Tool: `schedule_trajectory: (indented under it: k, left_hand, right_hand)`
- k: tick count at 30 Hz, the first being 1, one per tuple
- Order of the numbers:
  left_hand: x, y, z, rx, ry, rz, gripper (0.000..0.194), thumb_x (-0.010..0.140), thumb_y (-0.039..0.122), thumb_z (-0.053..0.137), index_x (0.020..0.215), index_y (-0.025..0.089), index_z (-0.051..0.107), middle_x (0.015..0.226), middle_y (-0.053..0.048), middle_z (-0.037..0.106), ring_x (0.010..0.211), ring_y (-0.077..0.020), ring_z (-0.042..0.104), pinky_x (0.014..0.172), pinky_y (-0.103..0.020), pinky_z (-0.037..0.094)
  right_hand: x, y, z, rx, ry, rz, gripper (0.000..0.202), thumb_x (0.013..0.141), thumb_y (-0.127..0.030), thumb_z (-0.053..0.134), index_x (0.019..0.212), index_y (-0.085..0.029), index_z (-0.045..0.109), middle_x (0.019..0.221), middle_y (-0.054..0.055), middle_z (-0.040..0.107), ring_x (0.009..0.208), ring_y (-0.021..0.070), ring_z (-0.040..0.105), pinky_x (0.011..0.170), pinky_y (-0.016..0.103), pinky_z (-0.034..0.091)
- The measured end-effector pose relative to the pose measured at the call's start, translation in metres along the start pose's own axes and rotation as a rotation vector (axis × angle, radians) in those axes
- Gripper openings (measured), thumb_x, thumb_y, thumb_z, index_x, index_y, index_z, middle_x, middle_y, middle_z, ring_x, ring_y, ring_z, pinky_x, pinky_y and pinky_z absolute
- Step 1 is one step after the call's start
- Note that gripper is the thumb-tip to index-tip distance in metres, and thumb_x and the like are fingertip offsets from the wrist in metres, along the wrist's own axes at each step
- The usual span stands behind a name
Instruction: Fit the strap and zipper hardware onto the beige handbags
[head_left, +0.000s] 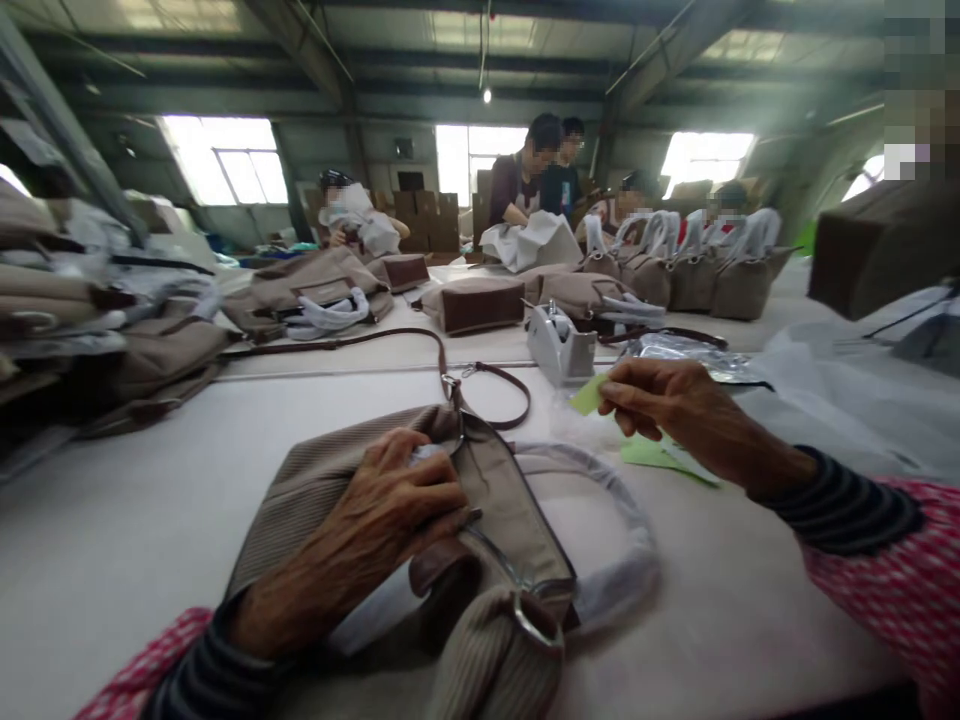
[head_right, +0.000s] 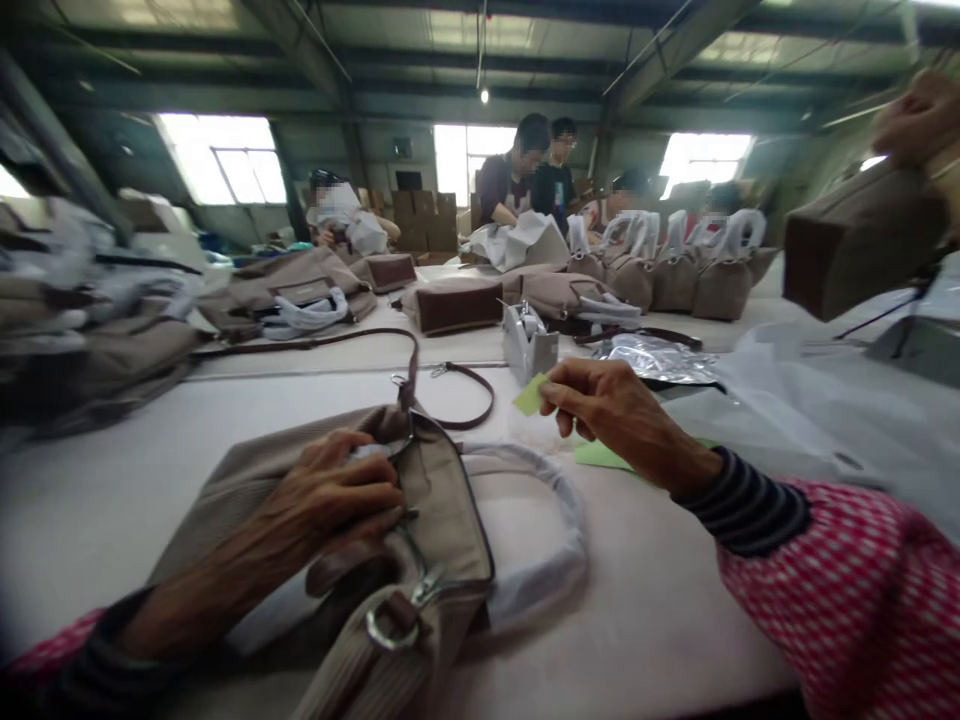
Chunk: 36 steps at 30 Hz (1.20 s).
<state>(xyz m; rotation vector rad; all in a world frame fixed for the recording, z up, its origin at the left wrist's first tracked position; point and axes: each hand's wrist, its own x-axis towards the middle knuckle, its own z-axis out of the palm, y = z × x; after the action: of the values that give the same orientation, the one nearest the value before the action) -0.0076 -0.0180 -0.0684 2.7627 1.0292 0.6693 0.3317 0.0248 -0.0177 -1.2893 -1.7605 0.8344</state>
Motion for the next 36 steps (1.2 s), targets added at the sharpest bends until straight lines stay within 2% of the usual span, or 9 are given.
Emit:
schedule_trajectory:
  k: [3, 5, 8, 10, 16, 21, 26, 29, 36]
  left_hand:
    - [0.002, 0.003, -0.002, 0.078, -0.143, -0.042, 0.024, 0.106, 0.035, 0.056, 0.088, 0.028, 0.07, 0.105, 0.001, 0.066, 0.107, -0.0256, 0.047, 0.096, -0.043, 0.036]
    - [0.003, 0.006, -0.005, 0.1, -0.162, -0.06, 0.023, 0.106, 0.037, 0.055, 0.092, 0.028, 0.071, 0.106, 0.0, 0.065, 0.107, -0.0259, 0.045, 0.094, -0.044, 0.035]
    - [0.004, 0.009, -0.006, 0.1, -0.149, -0.069, 0.027, 0.109, 0.037, 0.049, 0.096, 0.028, 0.072, 0.108, -0.001, 0.065, 0.106, -0.0255, 0.044, 0.096, -0.045, 0.035]
    - [0.004, 0.009, -0.005, 0.096, -0.133, -0.076, 0.029, 0.11, 0.036, 0.046, 0.097, 0.028, 0.071, 0.11, -0.001, 0.065, 0.107, -0.0261, 0.044, 0.097, -0.046, 0.035]
    - [0.007, 0.011, -0.004, 0.114, -0.13, -0.091, 0.028, 0.109, 0.034, 0.048, 0.097, 0.027, 0.071, 0.109, -0.002, 0.067, 0.107, -0.0272, 0.045, 0.1, -0.05, 0.037]
    - [0.006, 0.011, -0.005, 0.154, -0.111, -0.09, 0.026, 0.109, 0.032, 0.05, 0.095, 0.026, 0.071, 0.11, -0.002, 0.067, 0.111, -0.0266, 0.046, 0.103, -0.048, 0.037]
    - [0.003, -0.001, 0.004, 0.134, -0.048, -0.085, 0.021, 0.107, 0.031, 0.053, 0.096, 0.026, 0.07, 0.112, -0.002, 0.065, 0.11, -0.0272, 0.045, 0.1, -0.048, 0.036]
    - [0.003, -0.008, 0.01, 0.149, -0.024, -0.068, 0.021, 0.107, 0.031, 0.054, 0.094, 0.026, 0.07, 0.109, -0.002, 0.065, 0.108, -0.0268, 0.046, 0.098, -0.049, 0.037]
    - [0.003, 0.002, 0.001, 0.155, 0.026, -0.054, 0.022, 0.105, 0.031, 0.057, 0.091, 0.024, 0.073, 0.109, -0.004, 0.067, 0.112, -0.0264, 0.047, 0.105, -0.048, 0.041]
  right_hand:
    - [0.025, -0.033, 0.046, 0.107, -0.227, -0.001, 0.021, 0.086, -0.03, 0.068, 0.075, -0.012, 0.069, 0.061, 0.002, 0.065, 0.048, 0.0073, 0.05, 0.043, 0.018, 0.032]
    - [0.039, -0.043, 0.075, 0.144, -0.426, 0.078, 0.014, 0.082, -0.021, 0.065, 0.071, -0.012, 0.067, 0.065, 0.003, 0.069, 0.047, 0.0073, 0.053, 0.041, 0.017, 0.032]
    - [0.052, -0.039, 0.107, 0.076, -0.66, 0.17, 0.012, 0.076, -0.012, 0.061, 0.065, -0.012, 0.065, 0.059, 0.002, 0.067, 0.041, 0.0074, 0.051, 0.037, 0.017, 0.029]
    - [0.054, -0.033, 0.118, 0.028, -0.708, 0.19, 0.014, 0.074, -0.011, 0.059, 0.061, -0.013, 0.063, 0.054, 0.0, 0.064, 0.038, 0.0071, 0.049, 0.036, 0.016, 0.03]
    - [0.054, -0.026, 0.132, 0.093, -0.681, 0.309, 0.016, 0.077, -0.013, 0.06, 0.061, -0.013, 0.063, 0.055, 0.0, 0.066, 0.039, 0.0069, 0.051, 0.034, 0.015, 0.032]
    - [0.054, -0.02, 0.144, 0.071, -0.732, 0.306, 0.015, 0.072, -0.011, 0.062, 0.057, -0.014, 0.061, 0.047, -0.003, 0.058, 0.04, 0.0067, 0.049, 0.035, 0.014, 0.034]
    - [0.049, -0.009, 0.162, 0.214, -0.604, 0.337, 0.019, 0.071, -0.013, 0.06, 0.054, -0.017, 0.052, 0.045, -0.005, 0.051, 0.039, 0.0064, 0.041, 0.035, 0.017, 0.028]
    - [0.045, -0.007, 0.168, 0.093, -0.53, 0.208, 0.022, 0.073, -0.011, 0.06, 0.054, -0.018, 0.05, 0.047, -0.005, 0.046, 0.044, 0.0075, 0.042, 0.04, 0.019, 0.028]
    - [0.032, -0.009, 0.166, -0.188, -0.359, -0.137, 0.011, 0.079, -0.011, 0.066, 0.068, -0.014, 0.064, 0.068, -0.001, 0.06, 0.068, 0.0123, 0.054, 0.062, 0.024, 0.036]
